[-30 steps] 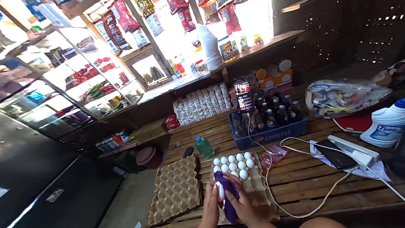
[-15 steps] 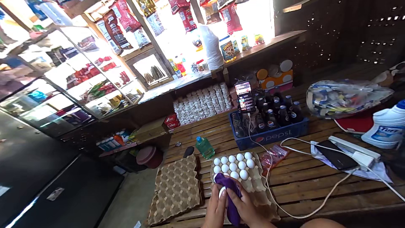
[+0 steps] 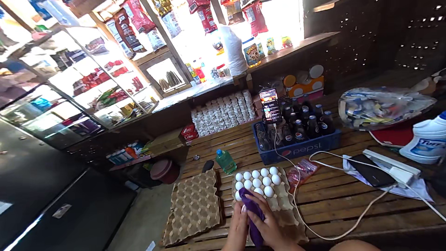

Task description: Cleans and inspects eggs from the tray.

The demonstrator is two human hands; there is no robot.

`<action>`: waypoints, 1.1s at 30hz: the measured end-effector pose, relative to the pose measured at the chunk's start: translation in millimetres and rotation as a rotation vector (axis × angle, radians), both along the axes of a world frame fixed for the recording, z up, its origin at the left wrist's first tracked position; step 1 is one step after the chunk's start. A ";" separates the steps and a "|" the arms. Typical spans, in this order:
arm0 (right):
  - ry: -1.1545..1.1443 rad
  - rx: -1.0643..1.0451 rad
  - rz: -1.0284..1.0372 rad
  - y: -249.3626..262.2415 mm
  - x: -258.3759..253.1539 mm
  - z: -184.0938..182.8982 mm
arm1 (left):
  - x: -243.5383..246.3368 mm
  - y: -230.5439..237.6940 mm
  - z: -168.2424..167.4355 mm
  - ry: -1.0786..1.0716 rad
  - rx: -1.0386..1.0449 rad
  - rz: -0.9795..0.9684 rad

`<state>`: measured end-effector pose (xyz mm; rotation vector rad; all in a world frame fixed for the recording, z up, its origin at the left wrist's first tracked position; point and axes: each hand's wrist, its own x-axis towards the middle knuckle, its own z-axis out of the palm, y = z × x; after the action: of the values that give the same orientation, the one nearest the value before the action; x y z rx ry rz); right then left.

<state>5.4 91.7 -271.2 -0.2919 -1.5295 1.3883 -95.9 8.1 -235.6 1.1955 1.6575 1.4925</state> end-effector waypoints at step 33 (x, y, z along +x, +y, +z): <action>-0.060 -0.140 0.100 -0.7 1.9 6.1 | 0.3 0.1 3.4 -0.095 -0.024 0.031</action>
<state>7.3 91.0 -265.2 -0.3492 -1.5157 1.5815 -95.6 8.2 -232.2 1.0734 1.6329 1.5203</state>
